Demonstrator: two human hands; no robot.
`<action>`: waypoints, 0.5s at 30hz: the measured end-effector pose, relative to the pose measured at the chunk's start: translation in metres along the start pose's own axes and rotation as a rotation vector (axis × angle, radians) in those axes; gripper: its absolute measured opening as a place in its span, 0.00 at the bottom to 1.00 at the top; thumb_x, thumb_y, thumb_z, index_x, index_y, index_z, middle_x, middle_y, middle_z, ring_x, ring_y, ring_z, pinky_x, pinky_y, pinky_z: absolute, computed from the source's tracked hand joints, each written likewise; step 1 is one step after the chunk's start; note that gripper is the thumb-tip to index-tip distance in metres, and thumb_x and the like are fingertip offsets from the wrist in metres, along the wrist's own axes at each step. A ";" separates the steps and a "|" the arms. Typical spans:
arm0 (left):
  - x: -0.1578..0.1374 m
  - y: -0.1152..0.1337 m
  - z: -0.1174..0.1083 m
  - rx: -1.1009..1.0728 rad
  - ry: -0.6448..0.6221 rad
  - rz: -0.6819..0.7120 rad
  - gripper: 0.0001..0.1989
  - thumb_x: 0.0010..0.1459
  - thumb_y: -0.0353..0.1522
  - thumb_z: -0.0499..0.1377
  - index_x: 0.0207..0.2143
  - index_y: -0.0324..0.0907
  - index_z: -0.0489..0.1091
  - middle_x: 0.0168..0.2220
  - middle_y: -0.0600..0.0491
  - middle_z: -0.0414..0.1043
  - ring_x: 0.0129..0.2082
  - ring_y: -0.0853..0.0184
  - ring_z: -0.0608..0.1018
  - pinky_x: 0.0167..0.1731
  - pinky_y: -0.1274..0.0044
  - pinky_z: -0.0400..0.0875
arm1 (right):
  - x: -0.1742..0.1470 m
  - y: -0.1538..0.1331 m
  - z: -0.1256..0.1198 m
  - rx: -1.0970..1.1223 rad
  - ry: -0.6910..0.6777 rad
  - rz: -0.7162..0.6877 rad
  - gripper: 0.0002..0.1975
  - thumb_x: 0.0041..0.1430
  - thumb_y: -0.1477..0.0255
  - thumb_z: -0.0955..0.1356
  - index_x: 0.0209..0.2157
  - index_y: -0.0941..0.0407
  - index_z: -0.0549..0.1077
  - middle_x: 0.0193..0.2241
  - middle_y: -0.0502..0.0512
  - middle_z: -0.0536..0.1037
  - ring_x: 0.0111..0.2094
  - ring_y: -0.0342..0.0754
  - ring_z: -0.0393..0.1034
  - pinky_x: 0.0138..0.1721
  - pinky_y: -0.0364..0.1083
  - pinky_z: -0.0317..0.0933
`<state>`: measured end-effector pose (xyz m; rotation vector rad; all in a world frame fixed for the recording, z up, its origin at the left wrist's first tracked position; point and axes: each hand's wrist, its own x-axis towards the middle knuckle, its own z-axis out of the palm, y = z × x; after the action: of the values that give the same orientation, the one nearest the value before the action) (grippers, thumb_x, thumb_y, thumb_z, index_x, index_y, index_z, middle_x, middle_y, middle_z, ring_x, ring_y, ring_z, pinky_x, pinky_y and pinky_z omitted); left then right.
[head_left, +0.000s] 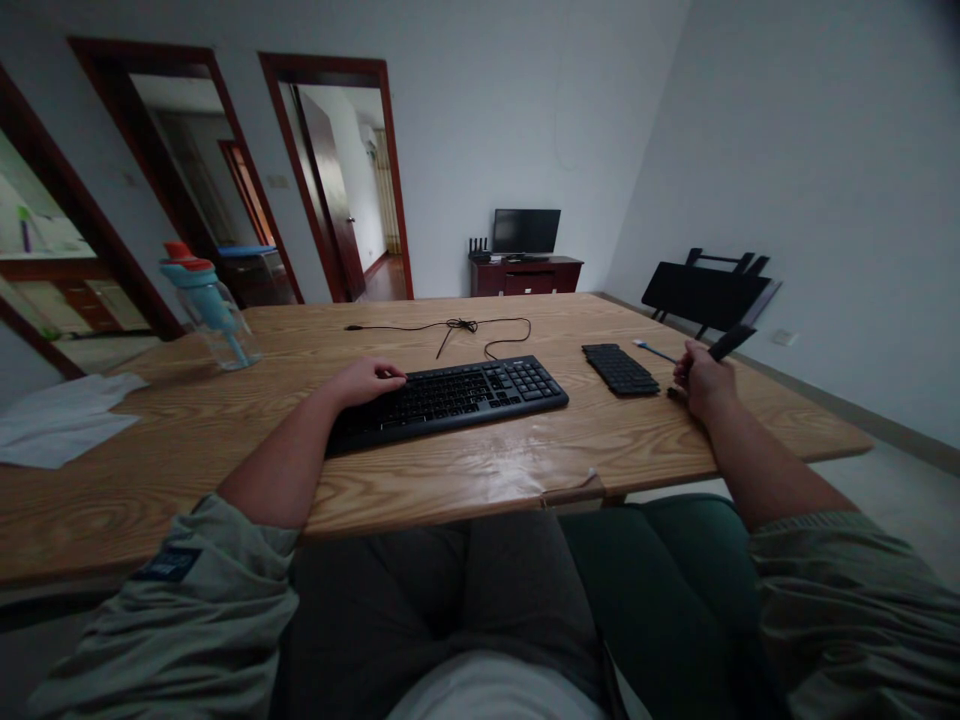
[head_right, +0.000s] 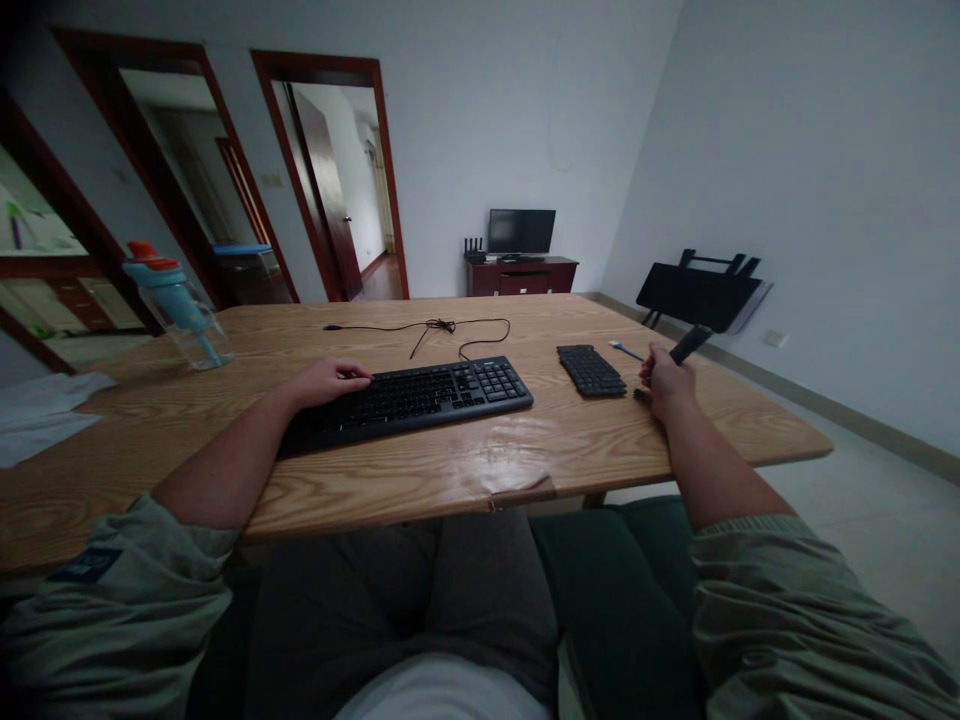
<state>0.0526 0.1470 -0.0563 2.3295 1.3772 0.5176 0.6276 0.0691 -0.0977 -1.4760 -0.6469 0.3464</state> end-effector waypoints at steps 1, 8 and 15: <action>0.000 0.000 0.000 -0.003 0.002 -0.002 0.26 0.50 0.52 0.59 0.40 0.43 0.80 0.41 0.48 0.81 0.42 0.58 0.79 0.45 0.71 0.70 | -0.001 0.000 0.001 0.043 0.027 0.027 0.15 0.58 0.61 0.66 0.23 0.53 0.61 0.20 0.48 0.64 0.20 0.42 0.58 0.22 0.42 0.55; 0.001 -0.001 0.001 -0.009 0.000 -0.017 0.26 0.49 0.53 0.60 0.40 0.44 0.80 0.41 0.49 0.81 0.43 0.58 0.79 0.46 0.71 0.70 | -0.008 -0.006 0.001 0.011 0.110 0.029 0.16 0.57 0.61 0.68 0.22 0.54 0.64 0.20 0.49 0.65 0.21 0.42 0.60 0.19 0.41 0.54; 0.001 -0.003 0.001 0.000 -0.009 -0.034 0.26 0.50 0.52 0.59 0.42 0.44 0.79 0.41 0.49 0.81 0.42 0.58 0.79 0.45 0.71 0.70 | -0.005 -0.008 -0.002 0.021 0.185 -0.033 0.12 0.58 0.63 0.66 0.25 0.53 0.65 0.21 0.49 0.65 0.23 0.43 0.61 0.20 0.42 0.58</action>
<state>0.0512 0.1497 -0.0585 2.3013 1.4104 0.4960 0.6233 0.0641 -0.0904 -1.4554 -0.5173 0.1875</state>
